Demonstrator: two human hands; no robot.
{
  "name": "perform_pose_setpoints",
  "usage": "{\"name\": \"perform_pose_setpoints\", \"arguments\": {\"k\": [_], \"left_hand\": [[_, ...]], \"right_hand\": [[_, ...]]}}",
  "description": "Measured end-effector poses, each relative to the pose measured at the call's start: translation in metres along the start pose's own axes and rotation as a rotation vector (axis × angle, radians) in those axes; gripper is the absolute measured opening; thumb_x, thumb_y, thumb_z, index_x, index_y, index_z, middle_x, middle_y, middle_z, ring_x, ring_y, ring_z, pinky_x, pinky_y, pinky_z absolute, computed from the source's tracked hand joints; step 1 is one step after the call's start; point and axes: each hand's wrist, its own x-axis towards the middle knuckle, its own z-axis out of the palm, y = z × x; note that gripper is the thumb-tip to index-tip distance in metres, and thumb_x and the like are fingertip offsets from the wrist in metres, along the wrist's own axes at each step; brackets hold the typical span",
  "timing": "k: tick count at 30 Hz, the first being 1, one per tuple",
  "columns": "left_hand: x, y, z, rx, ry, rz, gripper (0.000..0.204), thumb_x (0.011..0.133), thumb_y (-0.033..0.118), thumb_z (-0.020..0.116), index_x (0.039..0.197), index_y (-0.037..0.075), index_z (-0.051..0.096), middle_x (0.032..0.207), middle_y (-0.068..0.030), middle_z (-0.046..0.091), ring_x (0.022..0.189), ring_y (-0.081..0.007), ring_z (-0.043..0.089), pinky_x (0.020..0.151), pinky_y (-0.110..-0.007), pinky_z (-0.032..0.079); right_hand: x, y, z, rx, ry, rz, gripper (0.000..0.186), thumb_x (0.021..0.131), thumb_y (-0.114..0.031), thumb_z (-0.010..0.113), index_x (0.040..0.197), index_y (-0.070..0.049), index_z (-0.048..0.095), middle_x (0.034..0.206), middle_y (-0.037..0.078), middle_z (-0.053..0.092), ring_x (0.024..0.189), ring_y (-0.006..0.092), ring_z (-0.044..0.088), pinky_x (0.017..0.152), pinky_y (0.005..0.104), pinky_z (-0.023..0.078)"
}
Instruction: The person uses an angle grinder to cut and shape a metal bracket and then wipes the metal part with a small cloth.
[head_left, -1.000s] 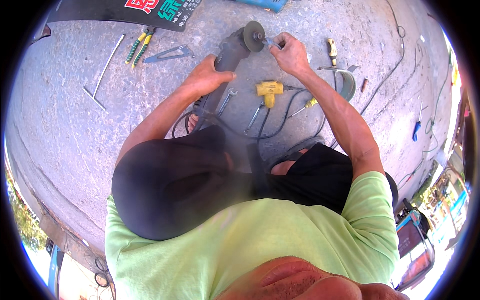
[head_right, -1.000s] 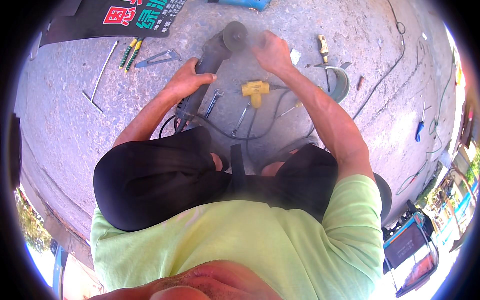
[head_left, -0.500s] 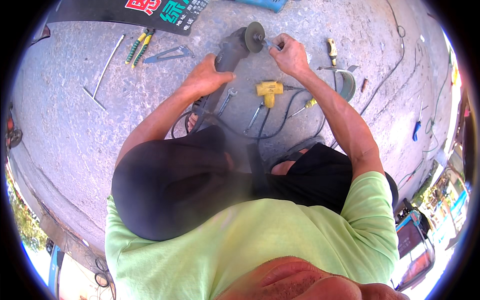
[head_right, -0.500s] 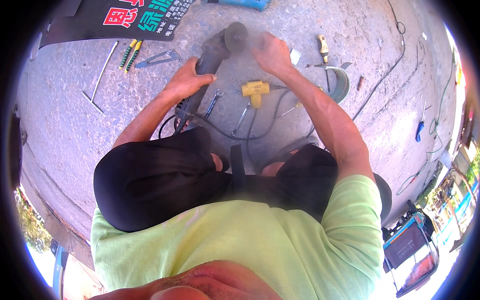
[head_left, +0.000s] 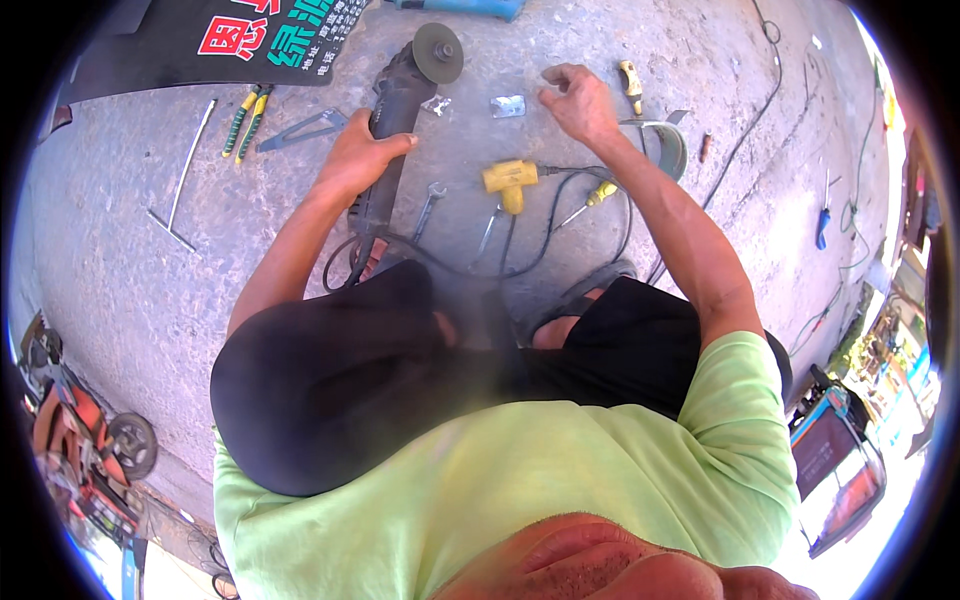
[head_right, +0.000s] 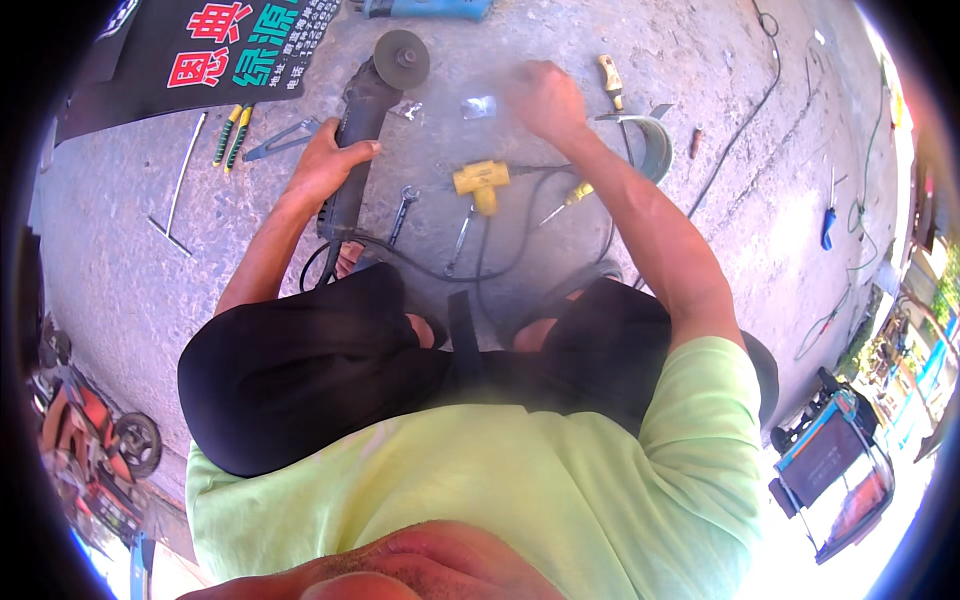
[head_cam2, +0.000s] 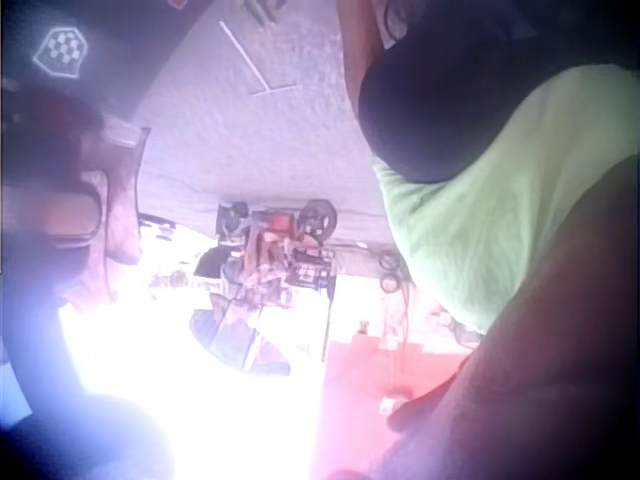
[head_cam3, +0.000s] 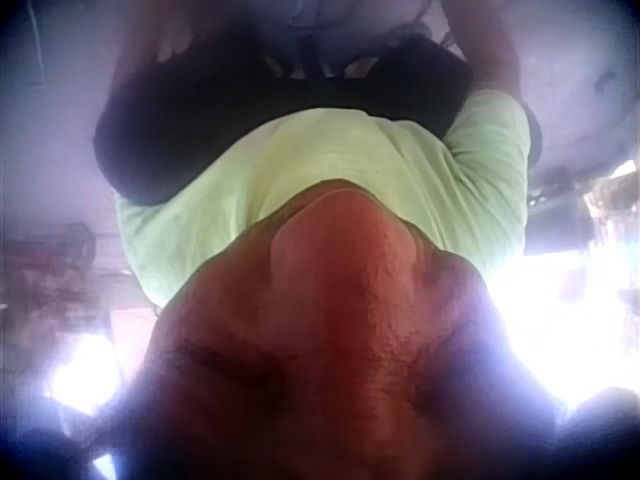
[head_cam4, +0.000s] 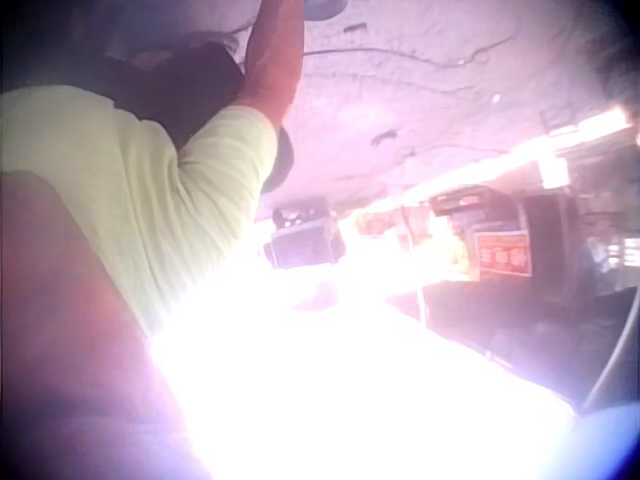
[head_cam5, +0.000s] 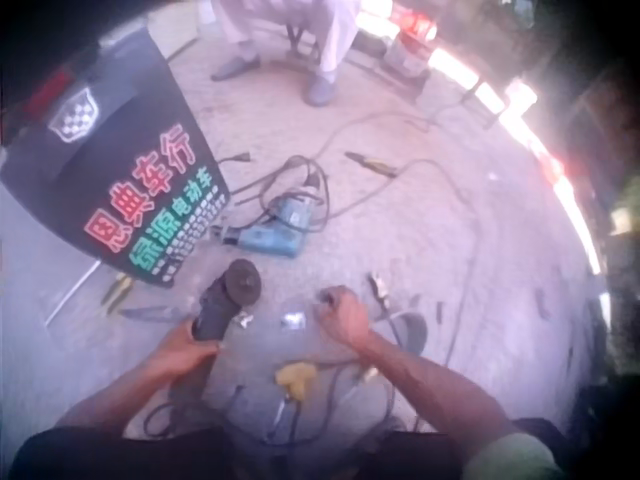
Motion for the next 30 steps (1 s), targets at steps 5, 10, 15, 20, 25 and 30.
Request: {"name": "perform_pose_setpoints", "arguments": {"k": [5,10,15,20,25,30], "left_hand": [[-0.001,0.001,0.003,-0.048,-0.019,0.008,0.068,0.079,0.037,0.079,0.124,-0.008,0.057,0.107,-0.0232,0.069,0.097,-0.0301,0.07,0.083,-0.041,0.055],[0.001,0.0,0.007,-0.013,-0.028,0.007,0.068,0.079,0.038,0.079,0.124,-0.008,0.057,0.106,-0.0232,0.068,0.098,-0.0307,0.07,0.083,-0.041,0.055],[0.001,0.001,0.011,-0.011,-0.043,0.021,0.07,0.078,0.039,0.078,0.125,-0.009,0.057,0.108,-0.0227,0.068,0.099,-0.0312,0.07,0.084,-0.042,0.055],[-0.002,0.007,0.013,0.025,-0.038,0.027,0.071,0.078,0.04,0.079,0.125,-0.008,0.057,0.109,-0.0226,0.068,0.1,-0.0313,0.07,0.086,-0.041,0.054],[-0.003,0.004,0.014,0.017,-0.042,0.018,0.071,0.078,0.04,0.079,0.126,-0.007,0.057,0.11,-0.0228,0.068,0.102,-0.0315,0.069,0.089,-0.042,0.053],[-0.009,0.011,0.013,0.019,-0.056,0.013,0.07,0.078,0.04,0.079,0.125,-0.007,0.058,0.112,-0.0234,0.068,0.104,-0.0321,0.069,0.091,-0.041,0.052]], "right_hand": [[0.009,0.045,-0.026,-0.341,-0.337,0.275,0.056,0.086,-0.053,0.066,0.116,-0.006,0.075,0.111,0.019,0.075,0.106,0.0356,0.073,0.092,0.0444,0.057],[-0.004,0.062,-0.015,-0.337,-0.336,0.332,0.078,0.089,-0.068,0.06,0.109,0.006,0.074,0.114,0.029,0.072,0.11,0.0429,0.07,0.094,0.05,0.056],[0.005,0.044,-0.019,-0.273,-0.333,0.498,0.077,0.084,-0.071,0.061,0.123,-0.004,0.073,0.124,0.018,0.072,0.117,0.0348,0.069,0.098,0.0432,0.054],[0.008,0.055,-0.01,-0.208,-0.261,0.488,0.071,0.079,-0.065,0.071,0.119,-0.006,0.074,0.12,0.015,0.074,0.117,0.0316,0.069,0.096,0.042,0.055],[0.011,0.061,0.001,-0.039,-0.149,0.38,0.06,0.076,-0.052,0.081,0.112,-0.005,0.073,0.112,0.013,0.075,0.104,0.0274,0.072,0.088,0.0412,0.056],[0.015,0.041,0.014,0.452,-0.129,0.254,0.045,0.082,-0.037,0.081,0.111,-0.003,0.074,0.1,0.011,0.076,0.089,0.0203,0.07,0.081,0.0364,0.055]]}}
